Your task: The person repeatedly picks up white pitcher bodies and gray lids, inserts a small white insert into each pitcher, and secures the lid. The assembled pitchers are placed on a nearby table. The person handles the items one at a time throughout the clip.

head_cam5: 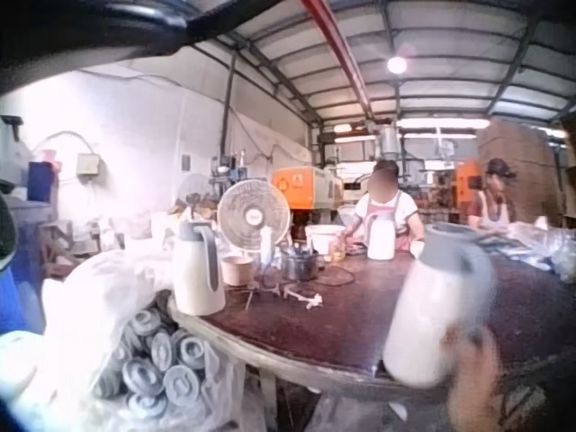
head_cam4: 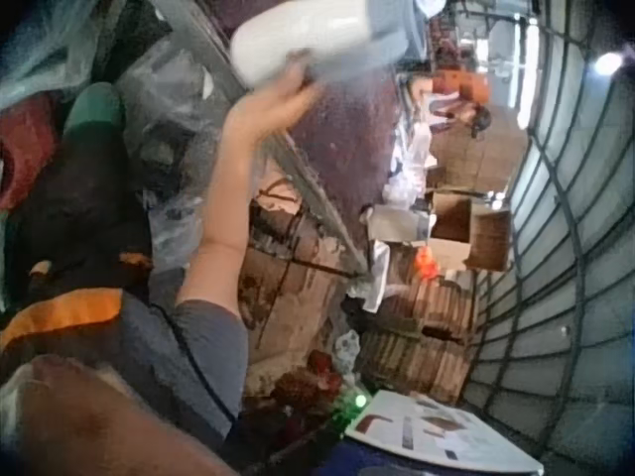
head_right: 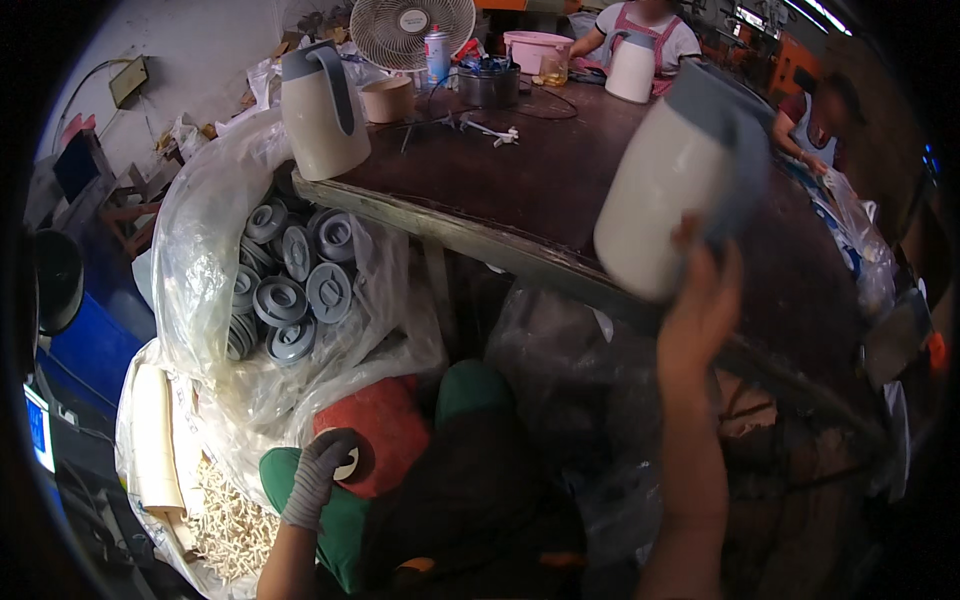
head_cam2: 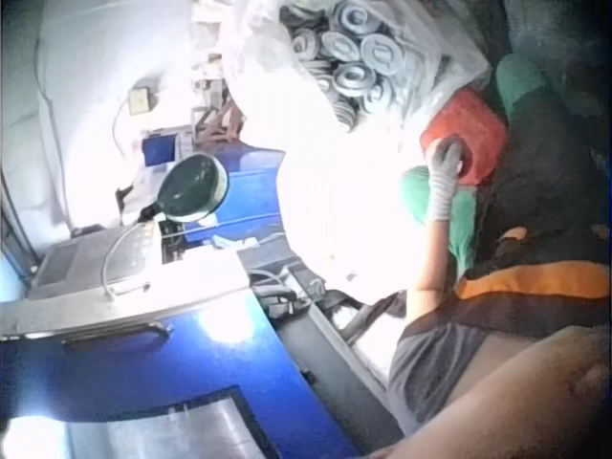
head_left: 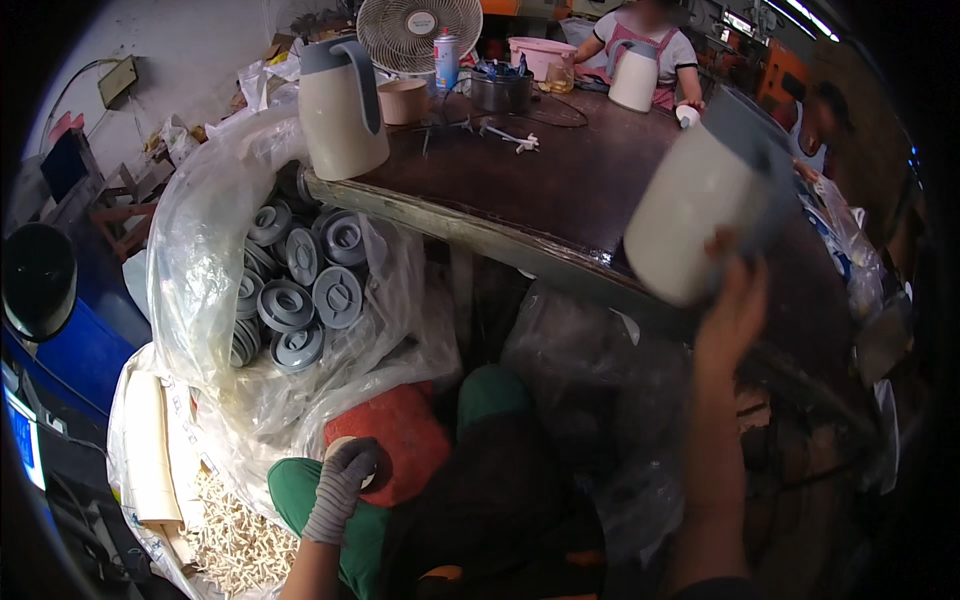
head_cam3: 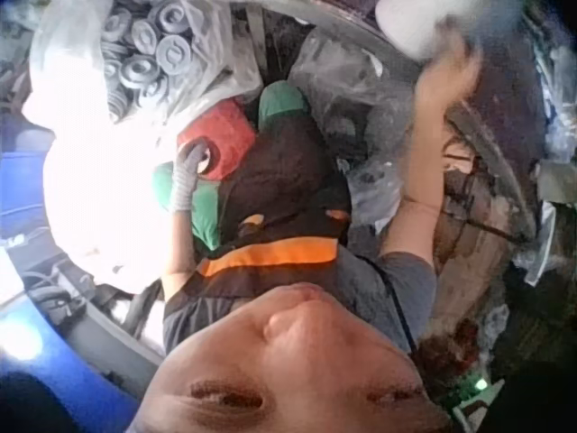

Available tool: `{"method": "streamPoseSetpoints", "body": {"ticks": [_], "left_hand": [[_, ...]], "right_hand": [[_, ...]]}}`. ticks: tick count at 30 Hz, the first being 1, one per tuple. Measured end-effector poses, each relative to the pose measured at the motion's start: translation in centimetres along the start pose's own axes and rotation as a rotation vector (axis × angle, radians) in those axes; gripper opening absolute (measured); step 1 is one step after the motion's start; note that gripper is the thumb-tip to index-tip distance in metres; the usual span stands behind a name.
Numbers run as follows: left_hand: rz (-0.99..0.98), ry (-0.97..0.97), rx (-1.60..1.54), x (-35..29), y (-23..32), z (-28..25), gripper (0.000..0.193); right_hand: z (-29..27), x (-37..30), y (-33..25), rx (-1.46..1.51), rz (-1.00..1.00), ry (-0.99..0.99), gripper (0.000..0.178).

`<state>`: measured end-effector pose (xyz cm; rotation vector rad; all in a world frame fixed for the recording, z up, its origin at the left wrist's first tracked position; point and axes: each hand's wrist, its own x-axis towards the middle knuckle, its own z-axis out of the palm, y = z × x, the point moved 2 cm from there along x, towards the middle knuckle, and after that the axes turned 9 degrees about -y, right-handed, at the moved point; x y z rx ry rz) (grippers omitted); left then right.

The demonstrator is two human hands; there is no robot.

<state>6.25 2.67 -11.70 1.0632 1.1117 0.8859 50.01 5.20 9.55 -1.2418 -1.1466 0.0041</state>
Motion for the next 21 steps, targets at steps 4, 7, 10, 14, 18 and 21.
{"method": "streamPoseSetpoints", "body": {"ticks": [4,7,10,14,18,21], "left_hand": [[-0.038,-0.004,-0.106,0.3,-0.7,-0.3,0.035],[-0.046,0.009,-0.099,0.3,-1.1,-0.6,0.034],[-0.060,0.010,-0.070,0.6,-2.1,-0.8,0.030],[-0.091,0.003,-0.099,0.8,-2.3,-0.7,0.031],[-0.124,0.022,-0.085,0.6,-1.9,-0.4,0.030],[-0.106,0.024,-0.109,0.2,-2.0,-0.3,0.029]], "right_hand": [[1.0,4.1,4.9,-0.784,0.123,-0.379,0.043],[2.2,3.0,4.6,-0.865,0.087,-0.445,0.034],[2.5,2.7,5.1,-0.911,0.000,-0.417,0.032],[2.6,2.6,5.5,-0.942,-0.056,-0.394,0.032],[2.6,2.5,5.3,-0.951,-0.056,-0.400,0.032],[2.9,2.4,5.2,-0.961,-0.061,-0.397,0.032]]}}
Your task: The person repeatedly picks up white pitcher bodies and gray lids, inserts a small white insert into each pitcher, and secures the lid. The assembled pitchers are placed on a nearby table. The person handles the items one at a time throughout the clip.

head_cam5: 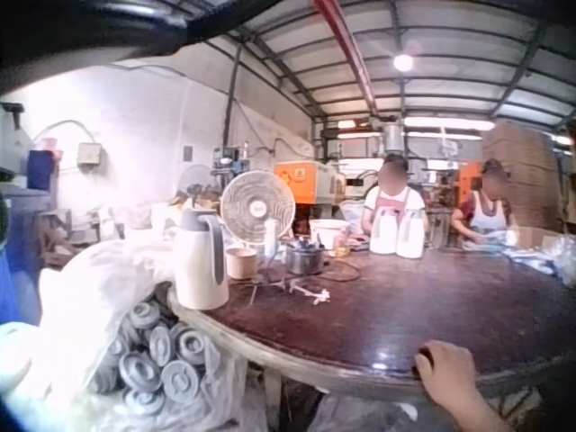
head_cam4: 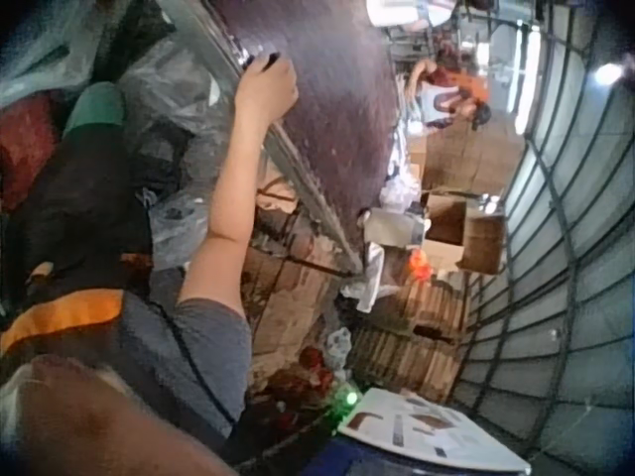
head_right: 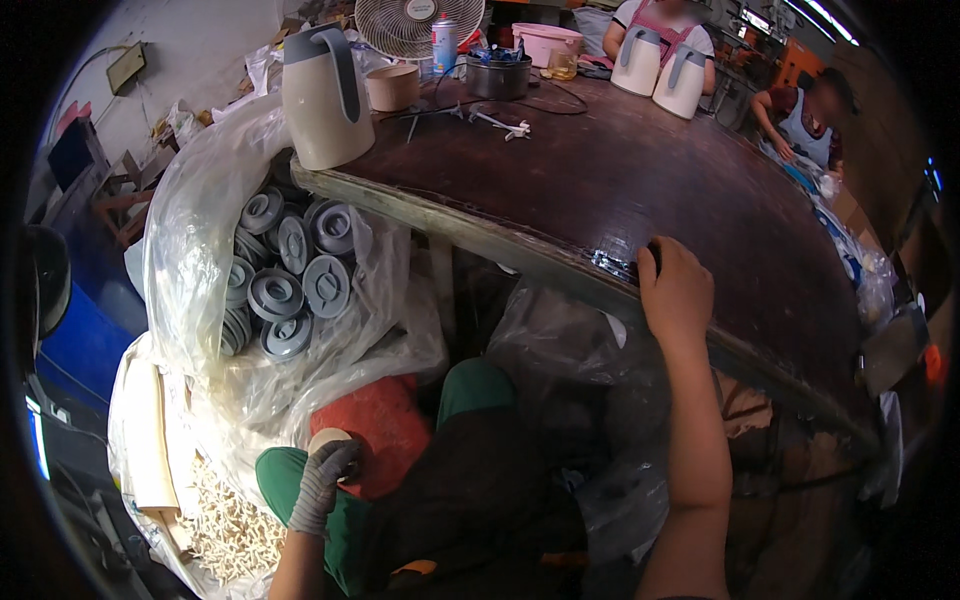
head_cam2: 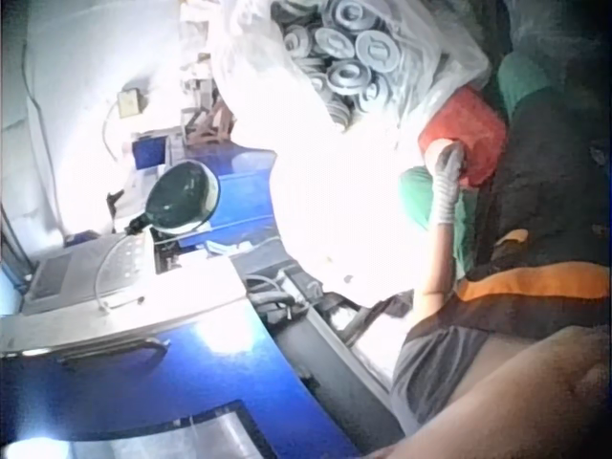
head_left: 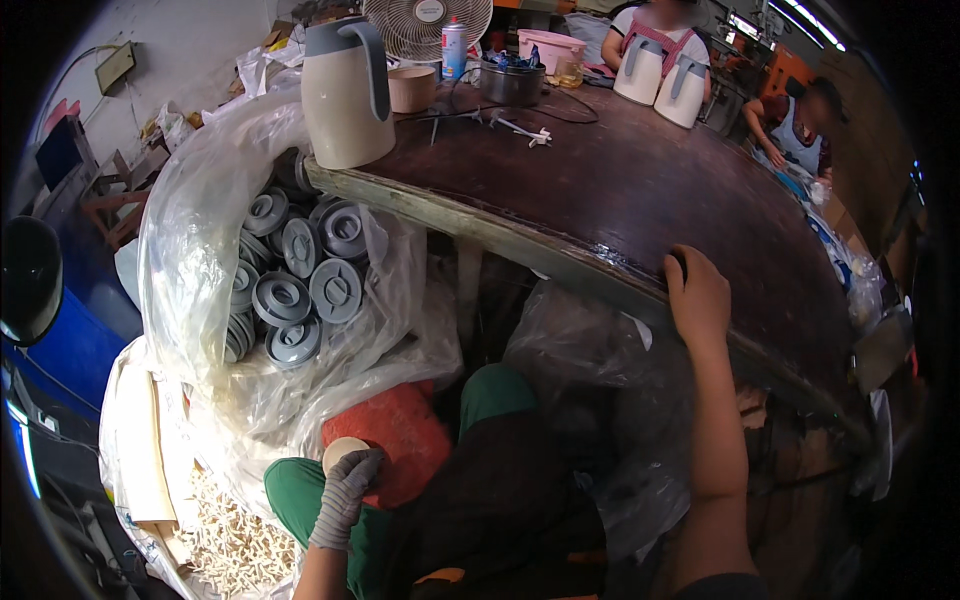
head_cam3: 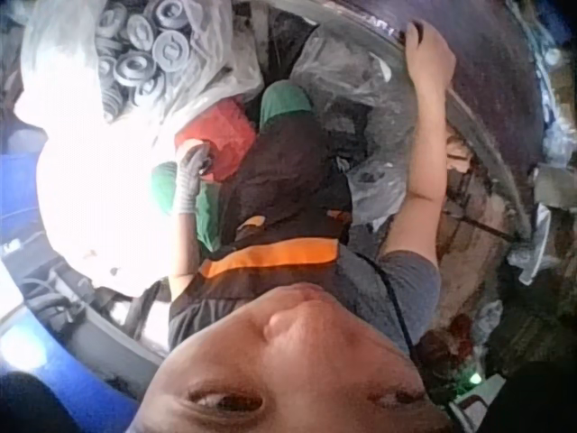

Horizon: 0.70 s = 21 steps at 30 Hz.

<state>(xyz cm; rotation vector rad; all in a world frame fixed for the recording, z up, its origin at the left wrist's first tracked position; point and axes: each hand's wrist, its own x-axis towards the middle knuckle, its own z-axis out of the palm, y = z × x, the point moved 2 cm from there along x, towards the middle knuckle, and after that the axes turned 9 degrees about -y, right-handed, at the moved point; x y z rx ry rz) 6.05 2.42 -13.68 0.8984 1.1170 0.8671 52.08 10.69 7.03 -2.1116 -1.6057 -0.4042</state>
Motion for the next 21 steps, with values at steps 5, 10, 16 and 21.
{"method": "streamPoseSetpoints", "body": {"ticks": [5,10,16,21], "left_hand": [[0.015,0.008,0.017,0.1,-1.4,-0.9,0.026],[0.015,-0.016,0.003,-0.1,-2.8,-2.0,0.026],[-0.007,-0.011,-0.103,-0.7,-2.2,-1.3,0.027],[-0.071,-0.133,0.018,-1.2,-0.9,-2.8,0.027]], "right_hand": [[0.0,0.0,0.2,0.010,-0.015,0.037,0.030],[-0.2,-0.4,-0.7,-0.037,-0.035,0.049,0.028],[0.5,-0.8,-1.4,-0.013,-0.081,0.158,0.022],[2.3,-6.2,-11.0,0.747,-0.358,0.007,0.023]]}}
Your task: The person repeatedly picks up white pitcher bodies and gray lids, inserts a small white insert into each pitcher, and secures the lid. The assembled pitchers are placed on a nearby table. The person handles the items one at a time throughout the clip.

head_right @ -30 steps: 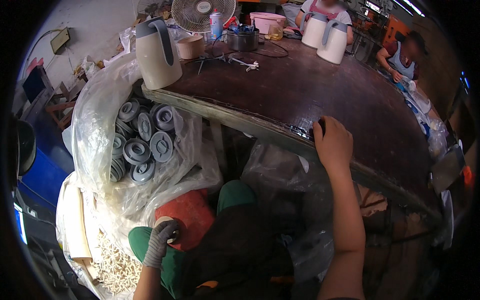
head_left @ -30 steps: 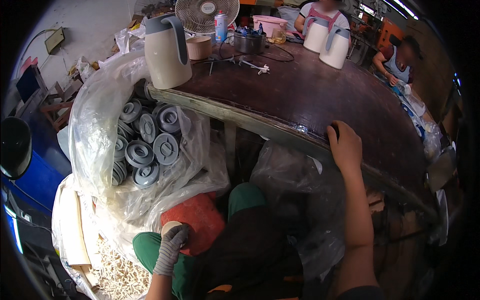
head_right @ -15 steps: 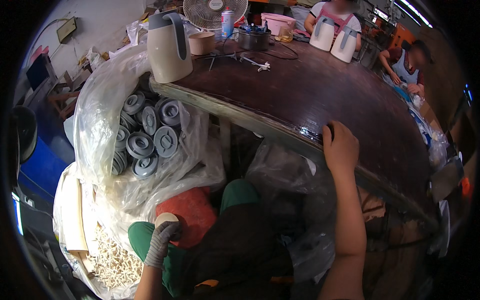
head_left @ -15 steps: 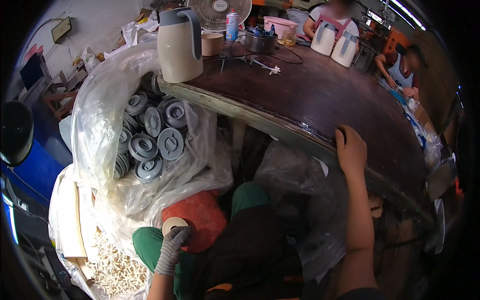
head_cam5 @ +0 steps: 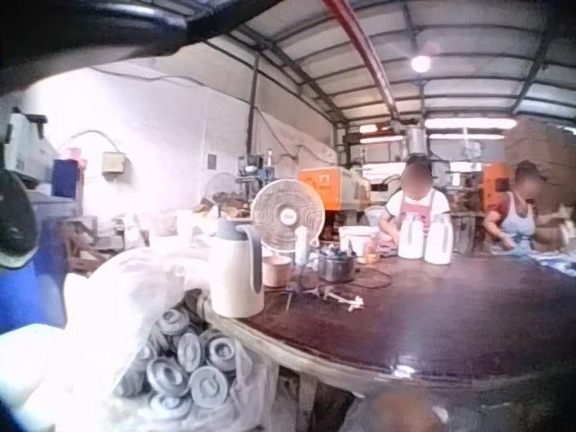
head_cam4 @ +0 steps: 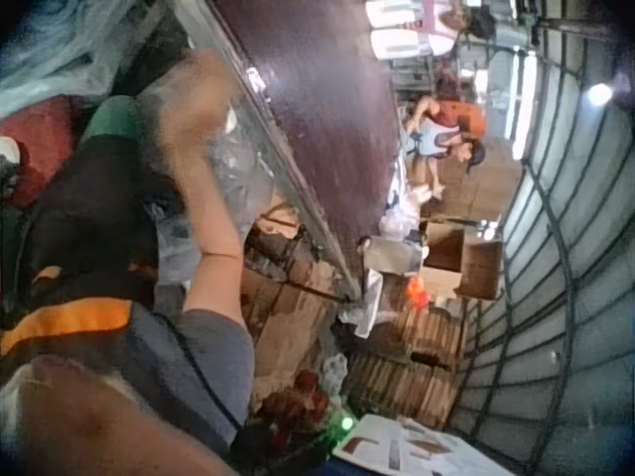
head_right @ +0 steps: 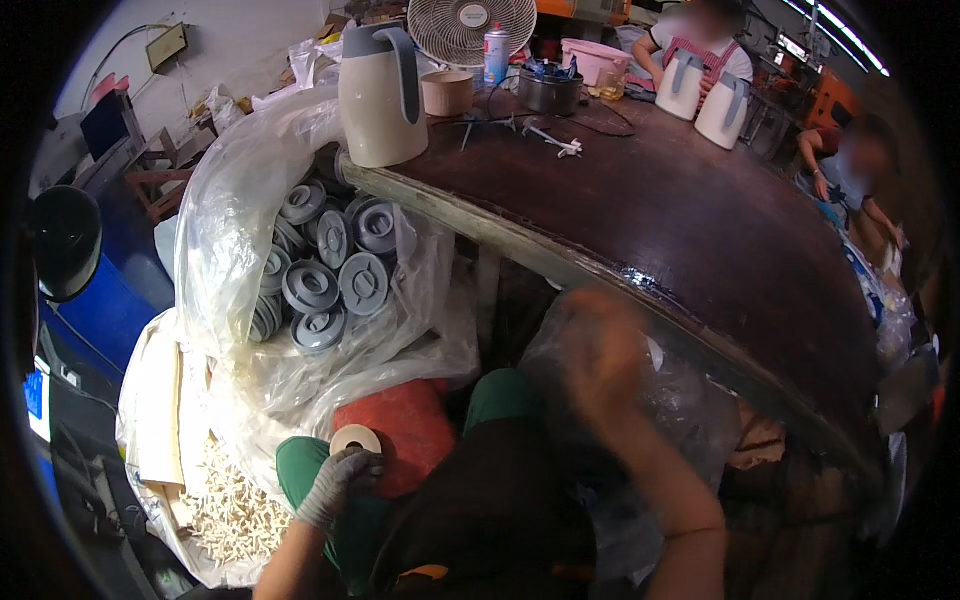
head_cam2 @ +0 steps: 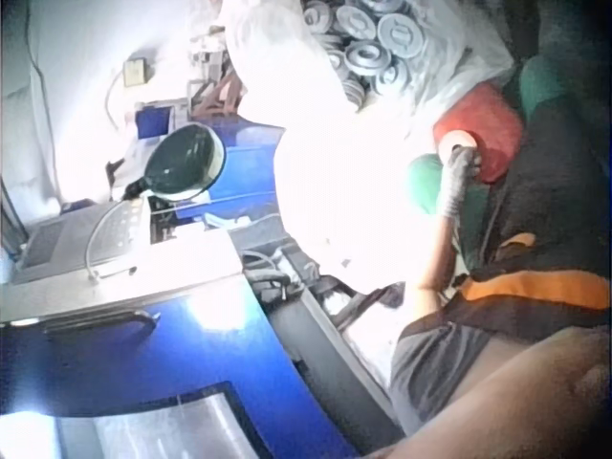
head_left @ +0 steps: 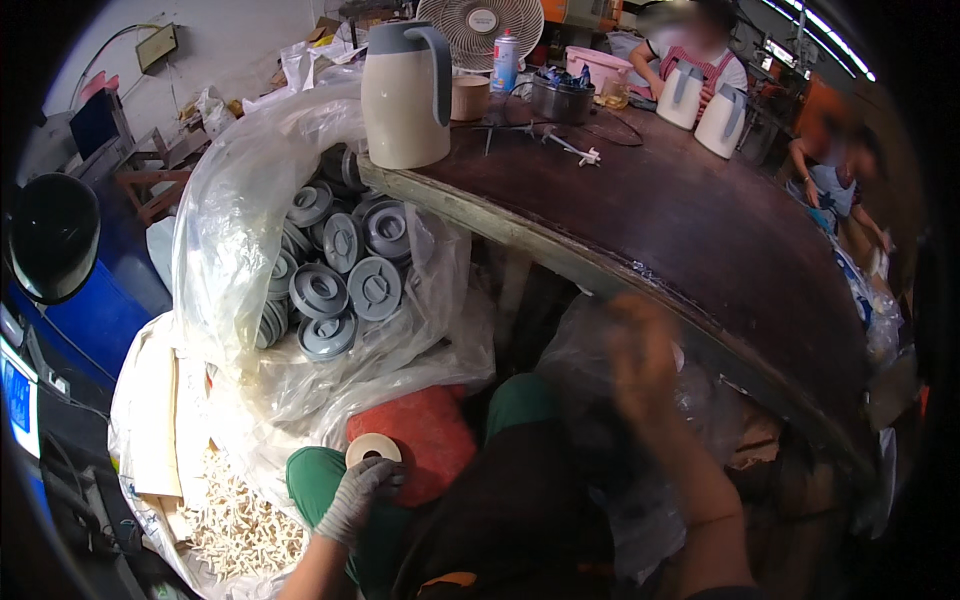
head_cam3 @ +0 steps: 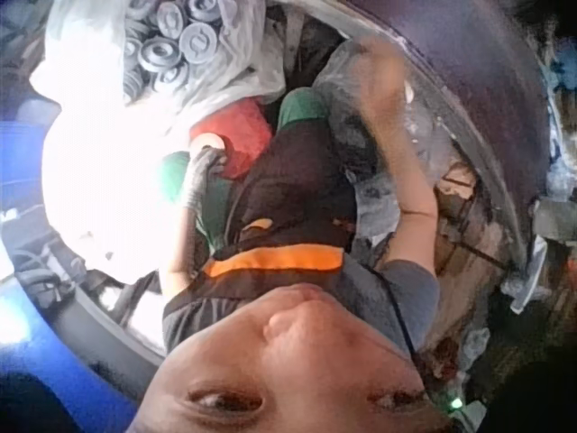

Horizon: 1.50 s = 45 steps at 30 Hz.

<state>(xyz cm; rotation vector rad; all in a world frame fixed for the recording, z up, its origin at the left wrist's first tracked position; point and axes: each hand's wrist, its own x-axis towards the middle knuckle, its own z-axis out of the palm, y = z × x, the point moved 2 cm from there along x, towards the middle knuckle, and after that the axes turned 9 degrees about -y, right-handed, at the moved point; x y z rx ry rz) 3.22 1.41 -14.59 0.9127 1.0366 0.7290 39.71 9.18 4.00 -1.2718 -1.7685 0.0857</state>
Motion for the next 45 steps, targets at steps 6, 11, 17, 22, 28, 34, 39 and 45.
{"method": "streamPoseSetpoints", "body": {"ticks": [6,11,17,22,28,34,39,45], "left_hand": [[-0.332,-0.088,0.535,-1.4,5.6,-2.7,0.039],[-0.247,-0.008,0.739,-4.2,9.6,-3.6,0.037],[-0.153,0.098,0.476,-3.1,6.2,-3.9,0.029],[0.388,-0.150,0.911,4.0,2.3,1.5,0.022],[0.260,-0.196,0.927,3.2,4.4,6.3,0.020],[0.091,0.474,0.320,-4.6,1.7,-2.5,0.016],[0.297,0.726,0.285,-9.4,-3.4,-6.1,0.031],[0.069,1.421,0.862,-25.4,-9.7,-11.4,0.029]], "right_hand": [[12.2,-11.6,-21.7,1.162,-0.461,-1.217,0.044],[12.6,-14.6,-29.4,1.609,-0.500,-1.791,0.049],[11.3,-11.5,-31.4,1.445,-0.772,-1.660,0.039],[13.1,-11.1,-27.9,1.404,-0.757,-1.525,0.036],[14.4,-11.8,-14.1,1.167,-0.495,-1.073,0.038],[10.5,-12.6,0.2,0.806,0.519,-1.183,0.029],[10.4,-12.3,2.1,0.854,0.592,-0.933,0.024],[15.4,-13.9,-1.4,0.806,0.488,-1.117,0.025]]}}
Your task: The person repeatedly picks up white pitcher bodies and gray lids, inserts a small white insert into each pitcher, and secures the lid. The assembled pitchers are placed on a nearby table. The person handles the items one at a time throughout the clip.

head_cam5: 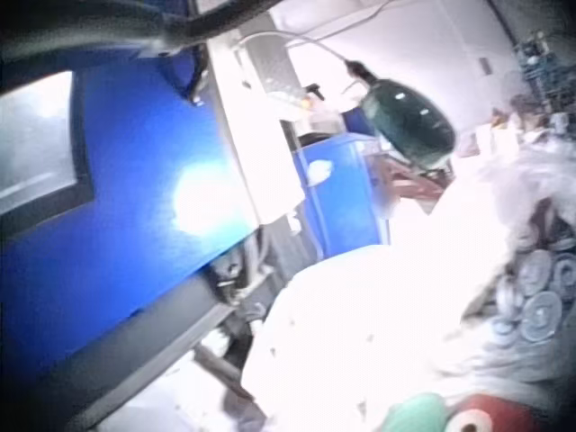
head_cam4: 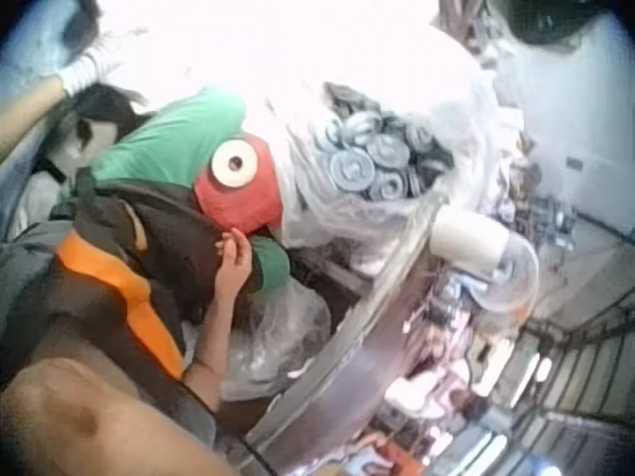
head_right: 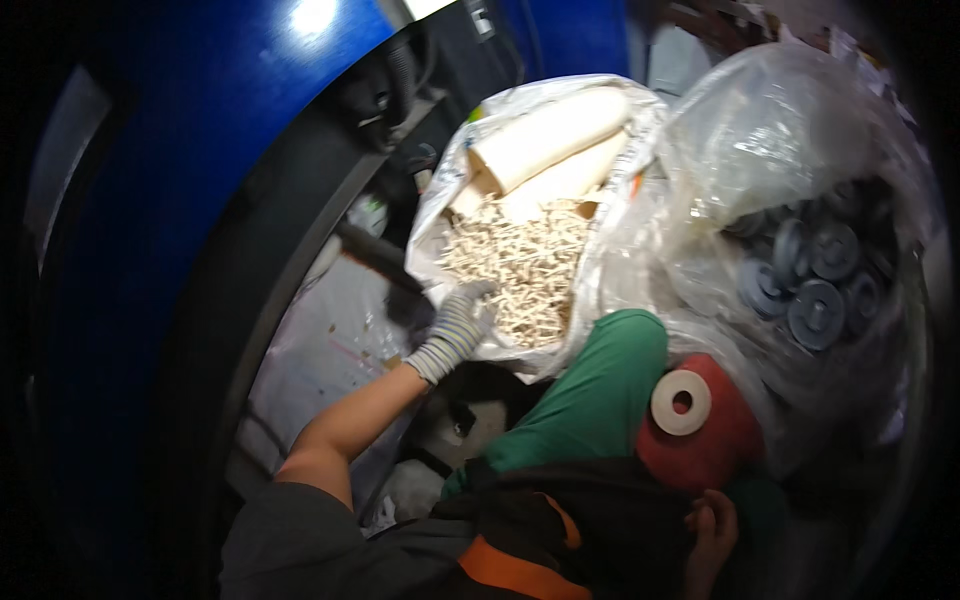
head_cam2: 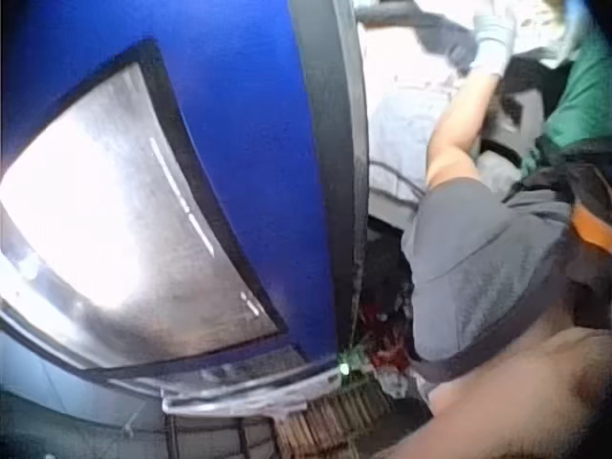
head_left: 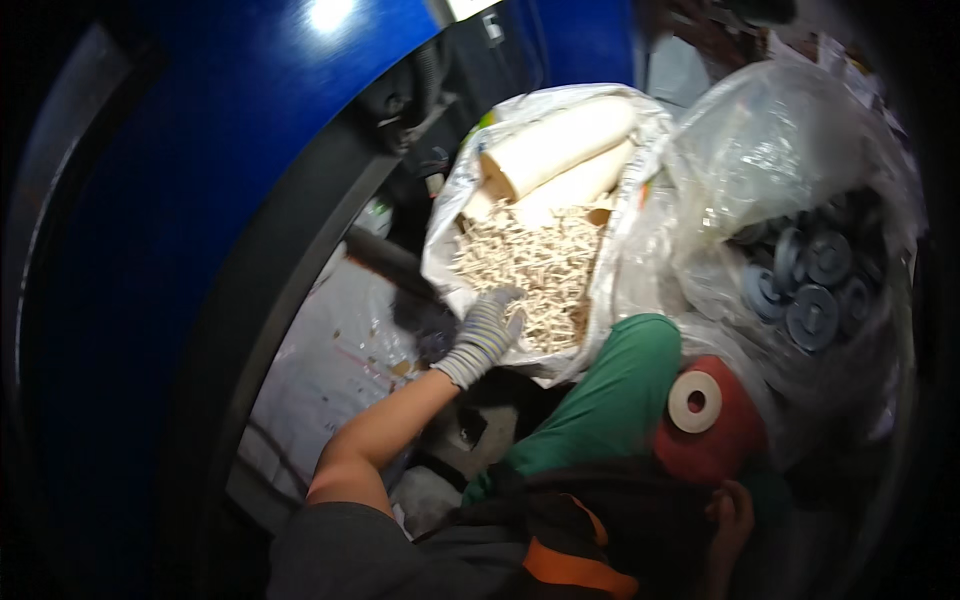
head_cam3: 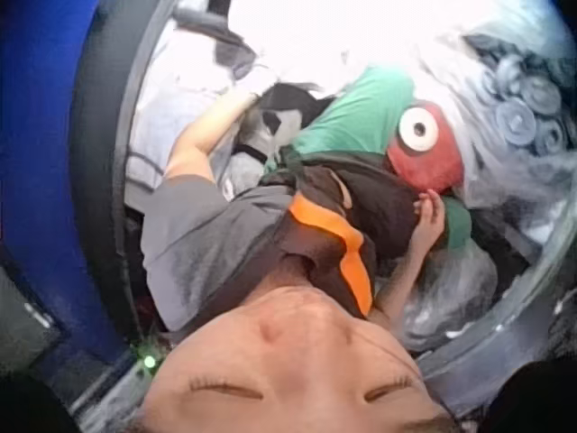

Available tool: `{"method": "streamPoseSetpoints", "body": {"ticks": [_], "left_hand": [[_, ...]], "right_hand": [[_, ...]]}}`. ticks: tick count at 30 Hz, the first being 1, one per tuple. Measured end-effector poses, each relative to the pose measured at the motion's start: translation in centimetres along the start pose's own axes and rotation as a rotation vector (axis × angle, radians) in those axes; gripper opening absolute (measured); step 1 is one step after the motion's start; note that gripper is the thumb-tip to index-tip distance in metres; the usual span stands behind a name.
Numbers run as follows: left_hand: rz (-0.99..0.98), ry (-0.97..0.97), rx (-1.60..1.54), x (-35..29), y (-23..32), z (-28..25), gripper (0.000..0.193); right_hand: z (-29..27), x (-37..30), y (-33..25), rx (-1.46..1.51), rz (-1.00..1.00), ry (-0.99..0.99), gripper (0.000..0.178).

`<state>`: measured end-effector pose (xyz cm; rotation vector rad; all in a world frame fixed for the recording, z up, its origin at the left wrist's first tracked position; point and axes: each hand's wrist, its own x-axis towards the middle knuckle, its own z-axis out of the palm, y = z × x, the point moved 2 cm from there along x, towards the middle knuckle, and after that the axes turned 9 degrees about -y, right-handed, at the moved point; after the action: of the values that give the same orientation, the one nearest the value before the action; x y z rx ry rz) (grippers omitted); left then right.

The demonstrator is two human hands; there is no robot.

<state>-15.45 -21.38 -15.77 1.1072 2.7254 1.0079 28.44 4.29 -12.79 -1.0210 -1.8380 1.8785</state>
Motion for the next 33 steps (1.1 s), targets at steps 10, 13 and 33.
{"method": "streamPoseSetpoints", "body": {"ticks": [10,13,33], "left_hand": [[-1.049,-0.012,0.517,-8.6,-17.3,-9.4,0.097],[-1.007,-0.151,0.343,-7.5,-19.9,-6.2,0.117],[0.111,0.268,0.381,-2.2,-2.1,-15.5,0.024]], "right_hand": [[-0.1,0.2,1.5,-0.090,0.163,0.047,0.026],[0.1,-0.1,1.5,-0.120,0.204,0.069,0.027],[8.8,4.6,-5.7,-0.116,-0.092,-0.303,0.019]]}}
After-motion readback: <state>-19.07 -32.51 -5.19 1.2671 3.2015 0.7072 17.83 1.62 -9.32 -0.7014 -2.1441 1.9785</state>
